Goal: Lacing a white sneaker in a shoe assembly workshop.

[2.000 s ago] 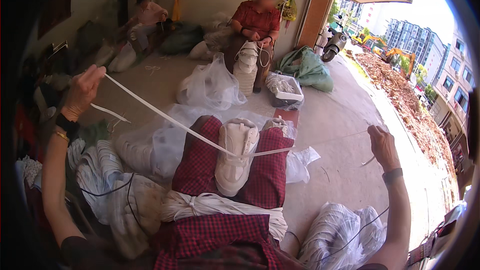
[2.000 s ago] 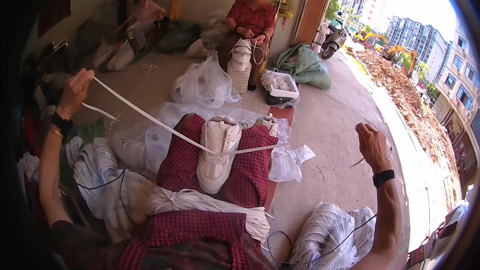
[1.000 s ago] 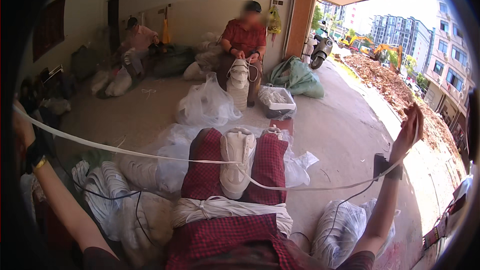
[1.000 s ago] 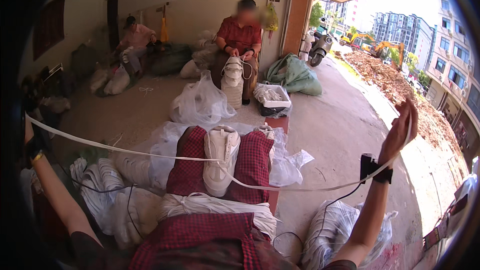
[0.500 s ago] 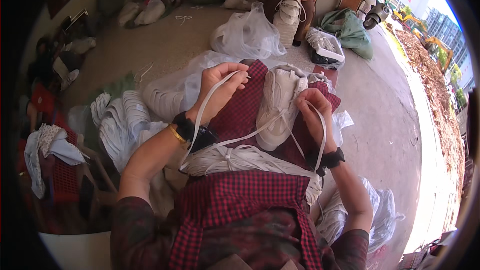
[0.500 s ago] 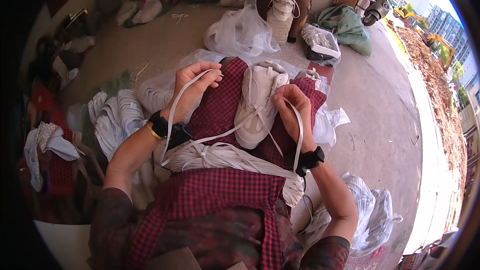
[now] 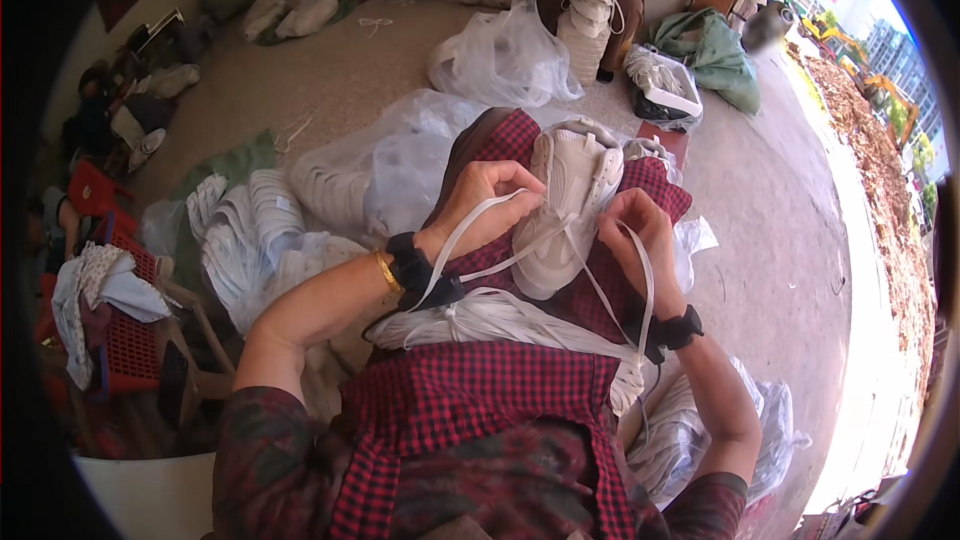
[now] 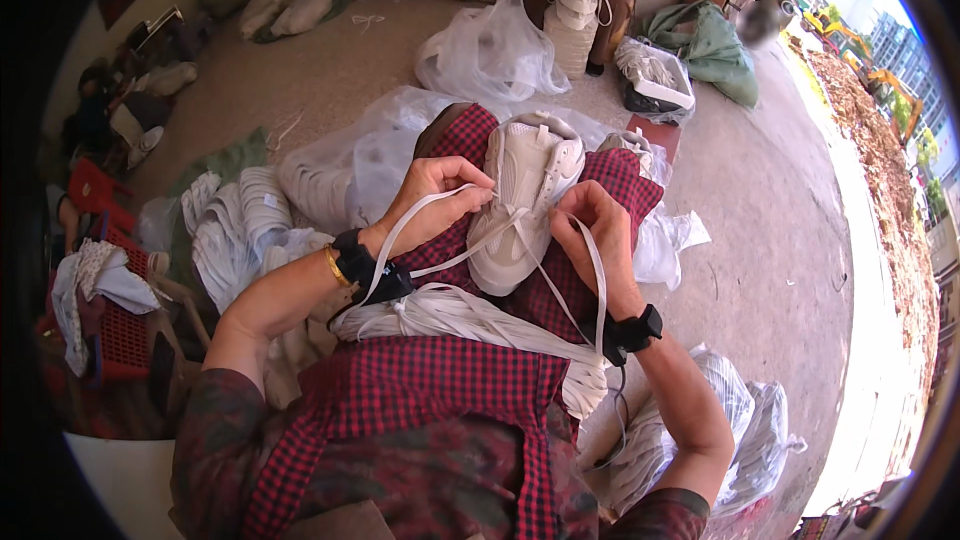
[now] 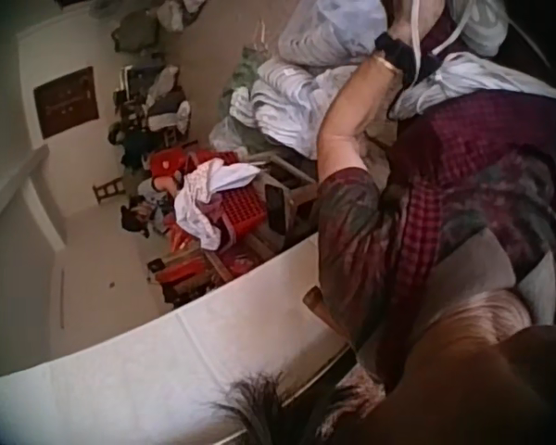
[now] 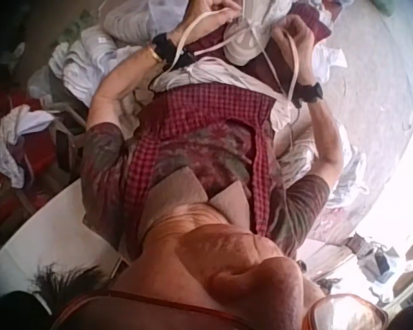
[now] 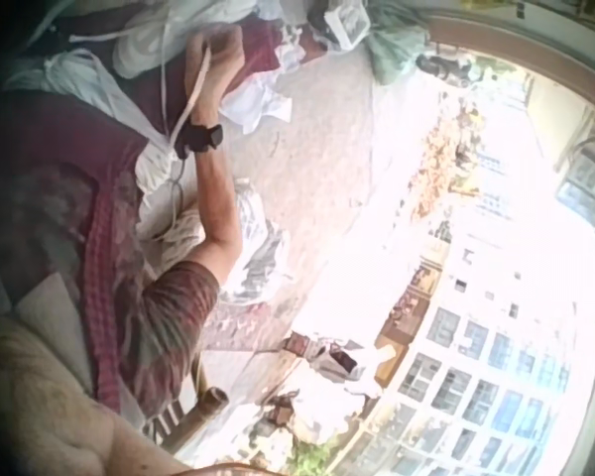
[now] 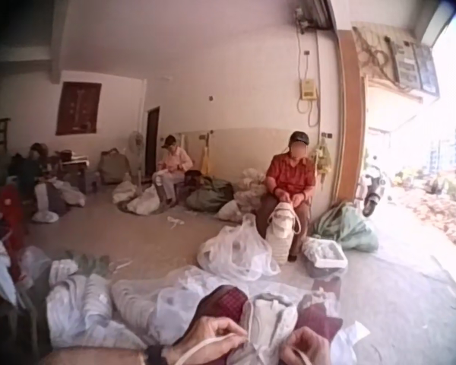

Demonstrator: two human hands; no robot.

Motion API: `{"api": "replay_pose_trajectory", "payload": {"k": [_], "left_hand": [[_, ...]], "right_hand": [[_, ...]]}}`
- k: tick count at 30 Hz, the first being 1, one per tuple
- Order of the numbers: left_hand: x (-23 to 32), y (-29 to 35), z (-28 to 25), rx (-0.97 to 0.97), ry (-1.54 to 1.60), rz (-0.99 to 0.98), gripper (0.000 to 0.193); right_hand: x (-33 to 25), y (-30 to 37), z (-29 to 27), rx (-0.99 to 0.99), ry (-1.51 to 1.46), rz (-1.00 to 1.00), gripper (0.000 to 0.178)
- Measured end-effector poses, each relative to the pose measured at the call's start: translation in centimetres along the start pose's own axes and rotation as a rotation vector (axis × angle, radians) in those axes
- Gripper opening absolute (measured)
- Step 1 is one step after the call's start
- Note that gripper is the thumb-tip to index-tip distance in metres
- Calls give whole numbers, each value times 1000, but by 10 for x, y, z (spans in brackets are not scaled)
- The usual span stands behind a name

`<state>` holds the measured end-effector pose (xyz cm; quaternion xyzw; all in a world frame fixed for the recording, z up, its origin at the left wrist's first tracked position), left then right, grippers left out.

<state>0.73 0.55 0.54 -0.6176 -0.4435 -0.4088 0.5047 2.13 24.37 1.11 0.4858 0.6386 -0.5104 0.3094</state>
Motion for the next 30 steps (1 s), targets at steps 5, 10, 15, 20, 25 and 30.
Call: {"api": "replay_pose_trajectory", "payload": {"k": [5,10,15,20,25,30], "left_hand": [[-3,1,-5,74,-21,12,12],[-3,3,4,82,-17,44,10],[2,2,5,89,-89,85,9],[-2,-1,3,142,-146,112,7],[-1,-6,13,193,-274,400,5],[18,-13,2,-181,-491,378,20]], "right_hand": [[-1,-3,4,-7,13,-1,13],[-1,-11,10,-61,136,-75,14],[-7,-20,7,-146,-45,163,14],[-3,-24,12,-141,-113,148,13],[-3,-22,7,-221,-83,161,11],[-28,-25,3,-258,203,-234,21]]}}
Point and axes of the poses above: each hand's wrist, its own y-axis away from the middle knuckle, its own z-axis out of the palm, x = y × z, the point moved 2 cm from there along -y, towards the middle knuckle, and after that the axes turned 9 degrees about x, right-handed, at the moved point
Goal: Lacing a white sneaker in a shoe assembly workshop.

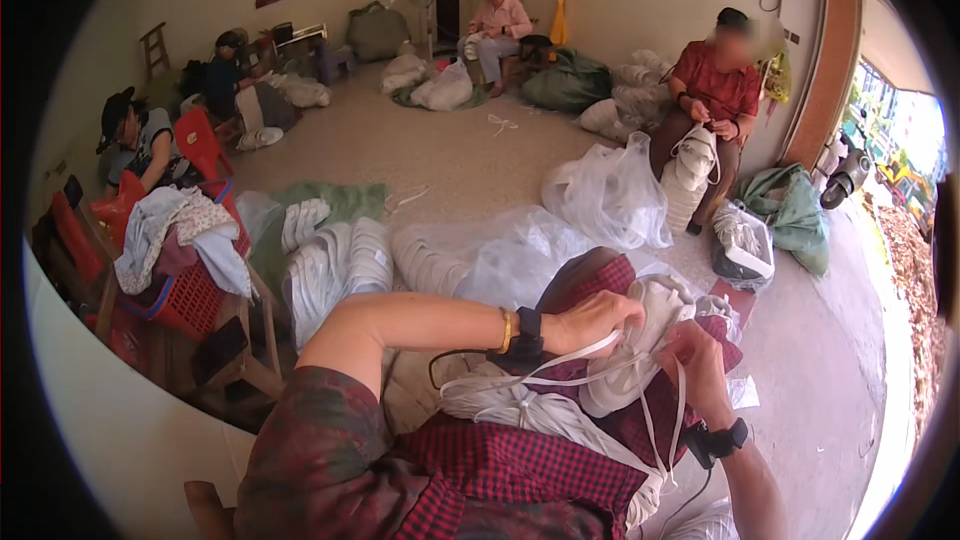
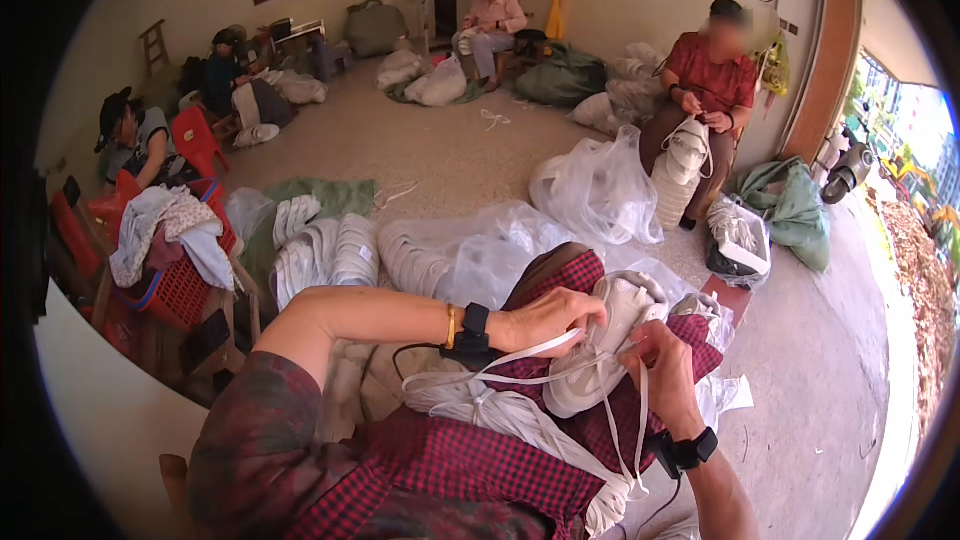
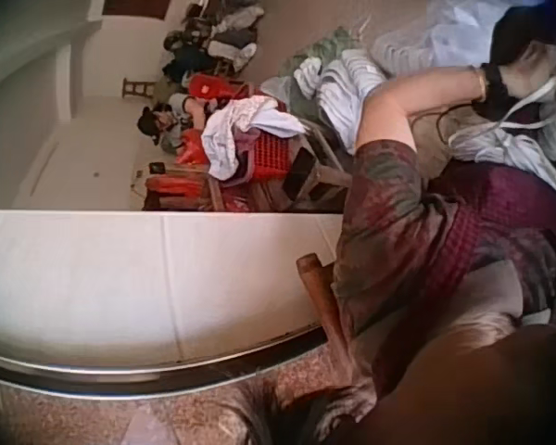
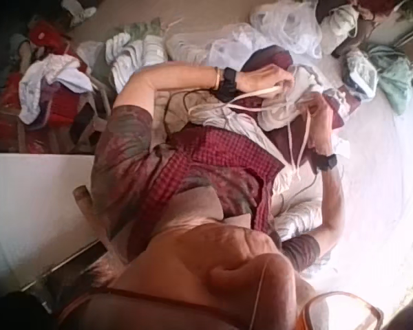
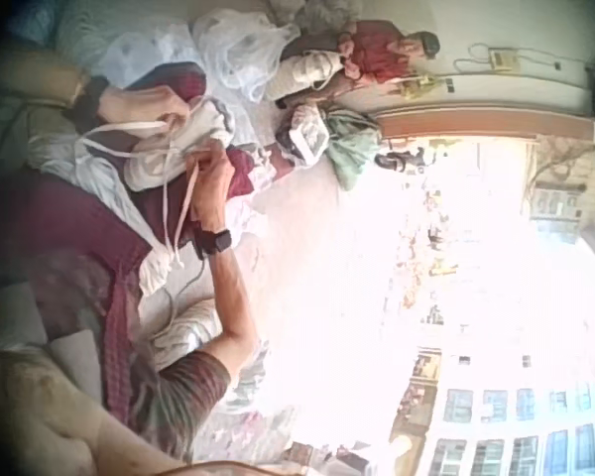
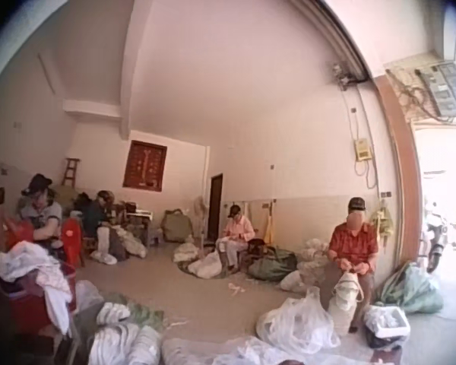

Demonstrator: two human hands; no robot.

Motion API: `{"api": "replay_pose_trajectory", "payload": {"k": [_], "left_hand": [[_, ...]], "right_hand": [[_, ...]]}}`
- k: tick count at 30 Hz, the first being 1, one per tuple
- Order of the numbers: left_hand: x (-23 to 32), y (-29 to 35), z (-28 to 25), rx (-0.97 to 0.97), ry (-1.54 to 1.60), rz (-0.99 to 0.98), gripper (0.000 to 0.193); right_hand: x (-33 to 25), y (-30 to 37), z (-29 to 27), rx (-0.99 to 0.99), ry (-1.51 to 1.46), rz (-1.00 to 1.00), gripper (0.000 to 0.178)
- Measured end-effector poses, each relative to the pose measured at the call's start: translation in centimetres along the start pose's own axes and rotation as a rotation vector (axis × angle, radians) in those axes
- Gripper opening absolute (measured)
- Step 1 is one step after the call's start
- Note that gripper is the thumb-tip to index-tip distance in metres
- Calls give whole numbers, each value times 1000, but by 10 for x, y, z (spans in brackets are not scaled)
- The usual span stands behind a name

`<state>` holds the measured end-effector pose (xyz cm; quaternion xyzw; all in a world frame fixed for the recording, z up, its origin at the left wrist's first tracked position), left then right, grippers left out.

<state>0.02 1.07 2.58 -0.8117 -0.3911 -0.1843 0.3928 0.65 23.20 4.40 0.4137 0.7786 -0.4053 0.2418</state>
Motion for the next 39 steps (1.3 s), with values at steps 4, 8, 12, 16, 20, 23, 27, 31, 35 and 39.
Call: {"api": "replay_pose_trajectory", "payload": {"k": [4,8,12,16,20,23,27,31,35,39], "left_hand": [[19,-18,-6,-116,-357,448,28],[24,-29,0,-314,-402,435,34],[21,-42,-6,-483,-333,449,39],[2,-34,-28,-445,-298,431,34],[-2,-41,-17,-478,-402,502,26],[2,-43,-10,-423,-356,578,18],[-10,-20,-17,-260,-331,686,8],[-13,-26,-12,-255,-354,798,20],[-9,-35,-6,-282,-321,758,13],[-22,-15,-16,-117,-311,817,21]], "right_hand": [[-35,-10,-22,-174,467,-480,42],[-46,-35,-17,-26,225,-462,28],[1,-30,16,76,-56,-123,15],[-24,-37,38,86,87,-241,28],[-8,-28,36,111,124,-188,43],[-4,-22,23,132,183,-160,44],[-9,-31,36,43,191,-160,42],[-11,-26,36,-8,268,-169,49],[5,-29,33,-4,316,-127,53],[3,-37,50,-10,357,-229,42]]}}
Point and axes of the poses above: each hand's wrist, its own y-axis away from the middle knuckle, its own z-axis out of the palm, x = y × z, the point moved 2 cm from there along -y, towards the middle knuckle, and after that the axes turned 9 degrees about x, right-handed, at the moved point
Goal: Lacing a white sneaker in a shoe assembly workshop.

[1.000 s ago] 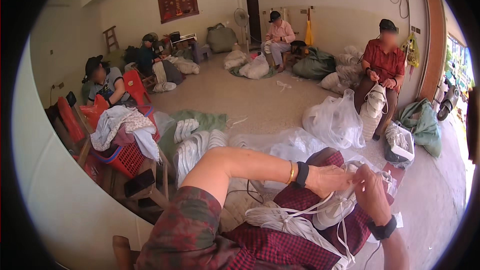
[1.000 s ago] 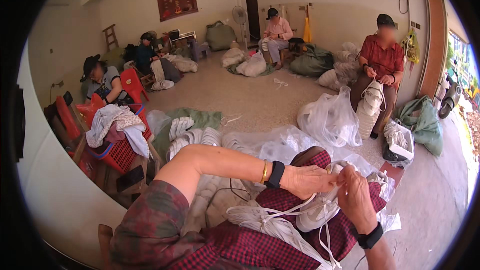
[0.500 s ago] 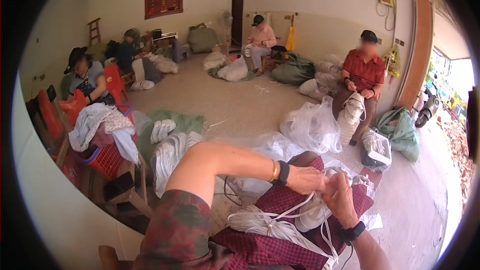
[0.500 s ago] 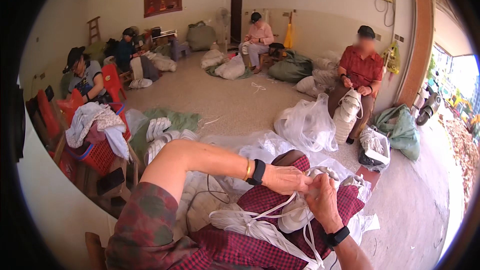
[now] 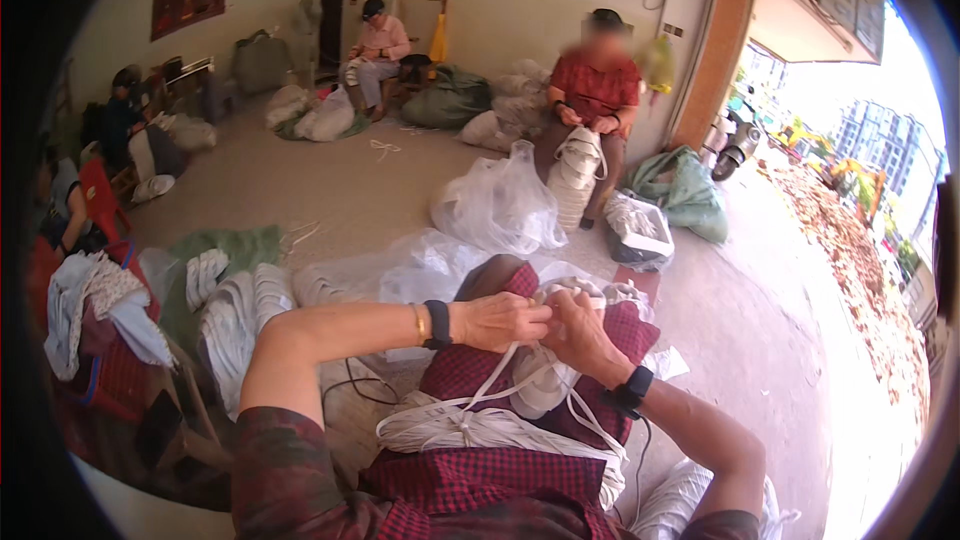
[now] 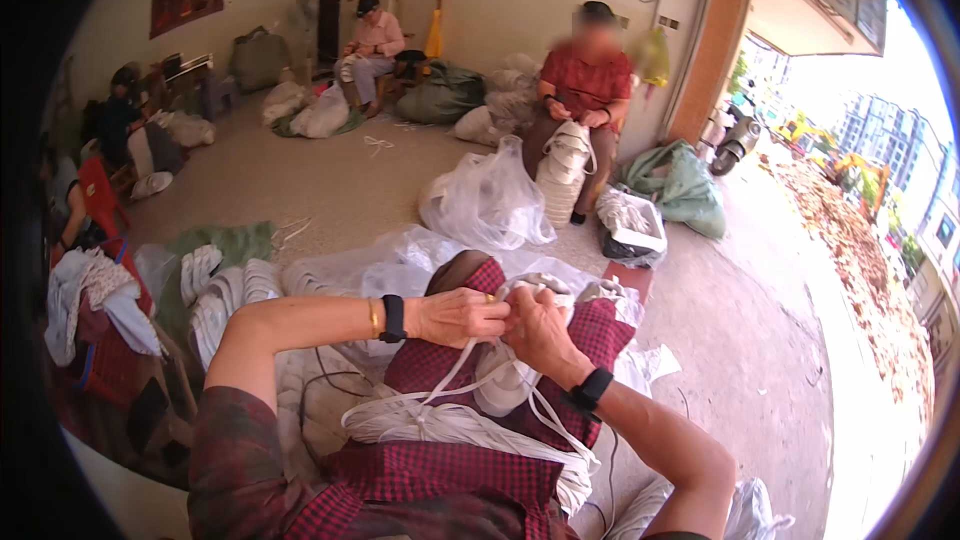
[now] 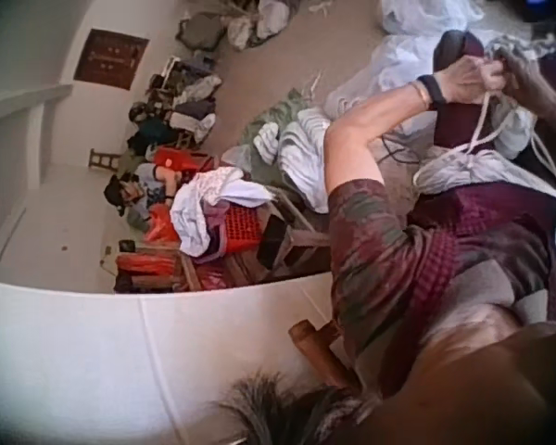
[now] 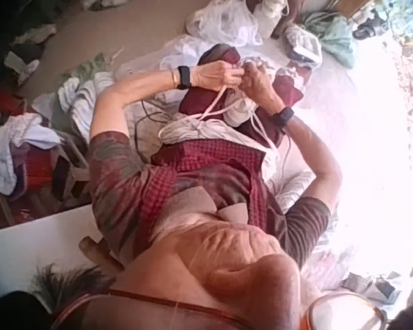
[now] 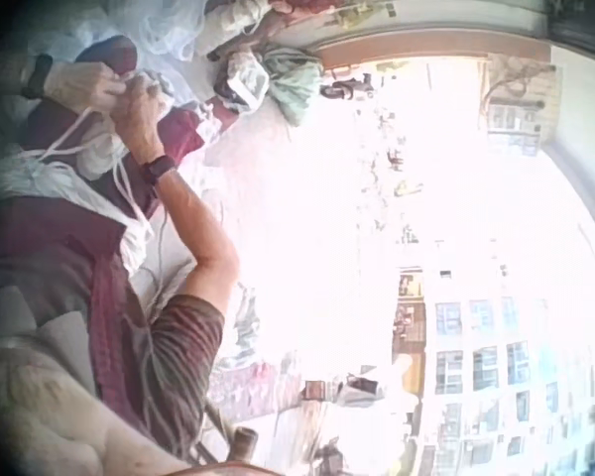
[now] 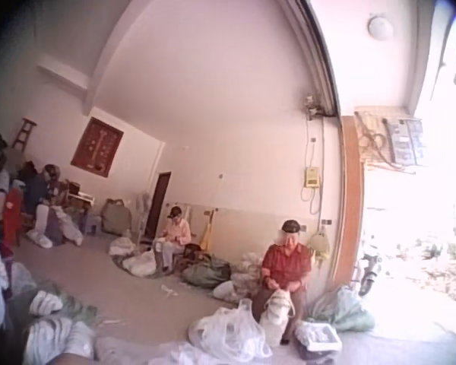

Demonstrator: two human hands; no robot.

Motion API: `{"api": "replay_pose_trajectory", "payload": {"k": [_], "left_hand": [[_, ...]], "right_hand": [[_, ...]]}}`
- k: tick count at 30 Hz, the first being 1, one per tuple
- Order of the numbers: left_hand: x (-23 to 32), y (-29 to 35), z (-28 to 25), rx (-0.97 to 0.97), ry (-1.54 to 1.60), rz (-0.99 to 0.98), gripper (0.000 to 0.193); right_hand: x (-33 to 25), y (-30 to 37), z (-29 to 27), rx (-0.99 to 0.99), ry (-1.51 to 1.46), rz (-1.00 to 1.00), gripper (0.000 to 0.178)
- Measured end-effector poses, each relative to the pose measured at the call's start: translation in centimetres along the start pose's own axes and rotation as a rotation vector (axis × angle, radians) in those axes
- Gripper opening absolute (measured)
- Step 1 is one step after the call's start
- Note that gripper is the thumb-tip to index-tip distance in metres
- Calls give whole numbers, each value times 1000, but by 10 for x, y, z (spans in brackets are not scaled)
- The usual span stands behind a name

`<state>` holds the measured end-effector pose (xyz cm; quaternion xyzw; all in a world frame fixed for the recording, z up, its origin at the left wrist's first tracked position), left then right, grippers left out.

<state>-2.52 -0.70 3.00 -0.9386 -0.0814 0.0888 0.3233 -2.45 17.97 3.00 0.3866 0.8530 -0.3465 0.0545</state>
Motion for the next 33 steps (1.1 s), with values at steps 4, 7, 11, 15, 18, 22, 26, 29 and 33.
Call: {"api": "replay_pose_trajectory", "payload": {"k": [4,7,11,15,18,22,26,29,33], "left_hand": [[-1,-1,-2,12,-78,28,25],[-6,-19,3,-83,-16,68,22],[1,-6,-12,-107,49,-71,17],[10,-27,-4,-165,118,21,13],[9,-15,-4,-144,98,-41,14],[1,-9,-5,-2,68,-46,18],[-4,-6,-6,66,-32,-8,15],[-3,1,0,66,-63,-33,15],[-1,2,2,77,-52,-8,17]], "right_hand": [[-9,0,-2,-66,42,0,43],[5,11,-6,-18,56,-12,47],[-6,-1,-1,-99,22,-65,42],[-6,15,-15,-127,92,28,40],[-6,7,-6,-138,108,4,40],[6,0,-5,-131,-42,32,42],[-3,-20,-34,-228,-169,66,44],[5,-15,-25,-214,-168,-36,44],[-5,-10,-22,-197,-88,-1,42]]}}
Point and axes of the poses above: each hand's wrist, its own y-axis away from the middle knuckle, its own z-axis out of the palm, x = y × z, the point moved 2 cm from there along -y, towards the middle knuckle, and after that the axes turned 9 degrees about x, right-handed, at the moved point
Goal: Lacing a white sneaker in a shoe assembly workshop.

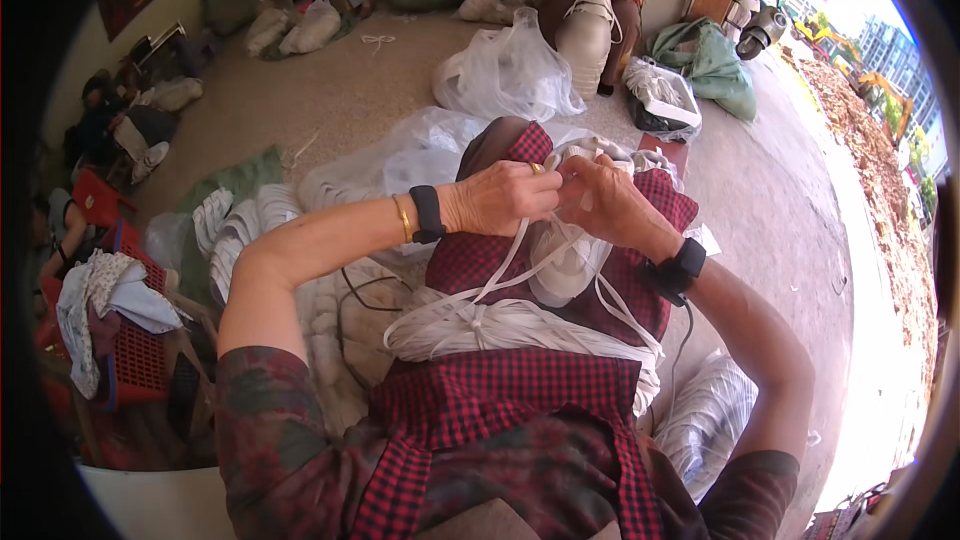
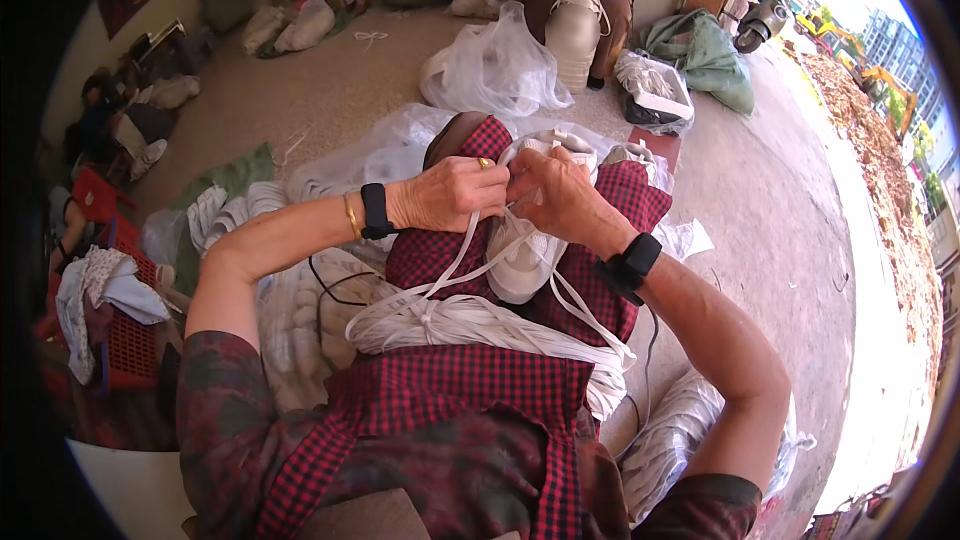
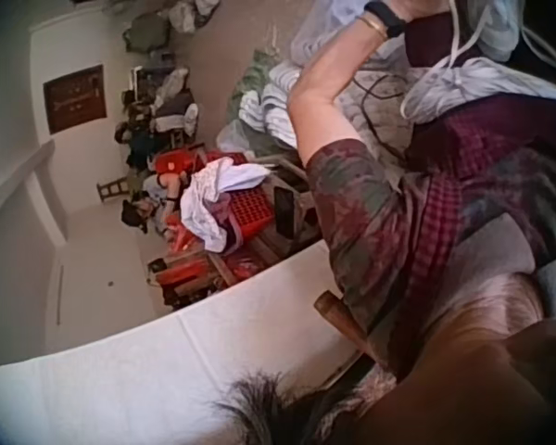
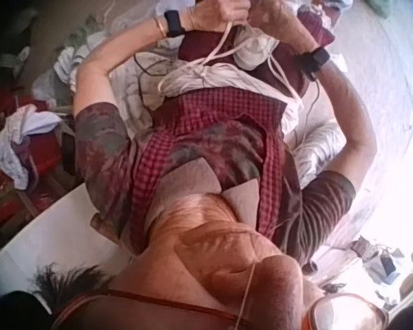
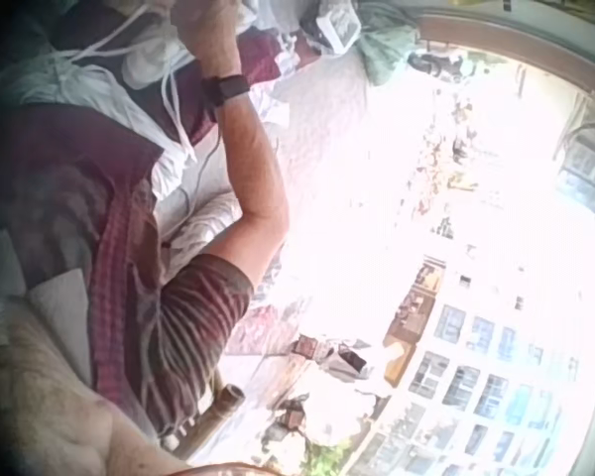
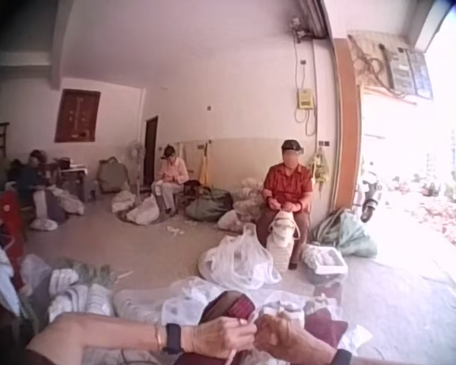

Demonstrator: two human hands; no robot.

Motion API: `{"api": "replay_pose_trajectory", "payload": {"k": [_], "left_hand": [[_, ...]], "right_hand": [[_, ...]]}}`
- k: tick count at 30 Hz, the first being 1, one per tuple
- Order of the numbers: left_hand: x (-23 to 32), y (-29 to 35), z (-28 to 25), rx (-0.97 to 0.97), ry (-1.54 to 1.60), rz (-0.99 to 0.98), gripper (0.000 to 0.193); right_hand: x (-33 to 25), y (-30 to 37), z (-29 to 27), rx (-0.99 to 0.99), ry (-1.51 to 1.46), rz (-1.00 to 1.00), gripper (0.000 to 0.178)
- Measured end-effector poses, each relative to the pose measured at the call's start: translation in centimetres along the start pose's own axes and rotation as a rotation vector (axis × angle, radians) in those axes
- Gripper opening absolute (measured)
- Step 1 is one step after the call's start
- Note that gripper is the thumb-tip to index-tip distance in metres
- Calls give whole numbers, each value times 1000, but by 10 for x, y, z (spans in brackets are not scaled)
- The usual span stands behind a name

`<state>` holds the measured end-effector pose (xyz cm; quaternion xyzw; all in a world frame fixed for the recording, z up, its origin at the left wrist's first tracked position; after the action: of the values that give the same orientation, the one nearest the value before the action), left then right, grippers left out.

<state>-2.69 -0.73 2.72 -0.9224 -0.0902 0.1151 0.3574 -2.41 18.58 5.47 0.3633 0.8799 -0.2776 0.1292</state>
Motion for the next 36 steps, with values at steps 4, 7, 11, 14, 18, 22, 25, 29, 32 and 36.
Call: {"api": "replay_pose_trajectory", "payload": {"k": [4,7,11,14,18,22,25,29,32,36], "left_hand": [[4,-5,-2,-37,5,-10,17],[10,-7,-10,-65,42,-54,17],[5,-9,-14,-96,149,-138,27],[10,-13,-11,-65,252,-169,38],[8,-26,-15,242,298,-362,28],[8,-54,-15,159,330,-483,9],[5,-70,-5,42,333,-636,4],[2,-69,8,-50,264,-699,9],[6,-67,12,-44,330,-710,10],[11,-69,12,-200,379,-766,15]], "right_hand": [[-5,3,3,144,-18,81,38],[0,3,4,142,-67,42,34],[42,6,-49,378,-521,264,21],[89,44,-122,853,-588,317,17],[139,109,-164,1218,-695,509,22],[139,125,-143,886,-1238,399,22],[119,115,-125,659,-921,484,33],[66,74,-86,426,-392,344,54],[27,48,-63,166,-241,185,66],[22,35,-43,92,77,-61,64]]}}
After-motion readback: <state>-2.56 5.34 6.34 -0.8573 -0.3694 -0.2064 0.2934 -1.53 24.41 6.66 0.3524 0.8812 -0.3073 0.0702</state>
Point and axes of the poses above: each hand's wrist, its own y-axis away from the middle knuckle, its own z-axis out of the palm, x = y × z, the point moved 2 cm from there along -y, towards the middle knuckle, and after that the axes turned 9 degrees about x, right-handed, at the moved point
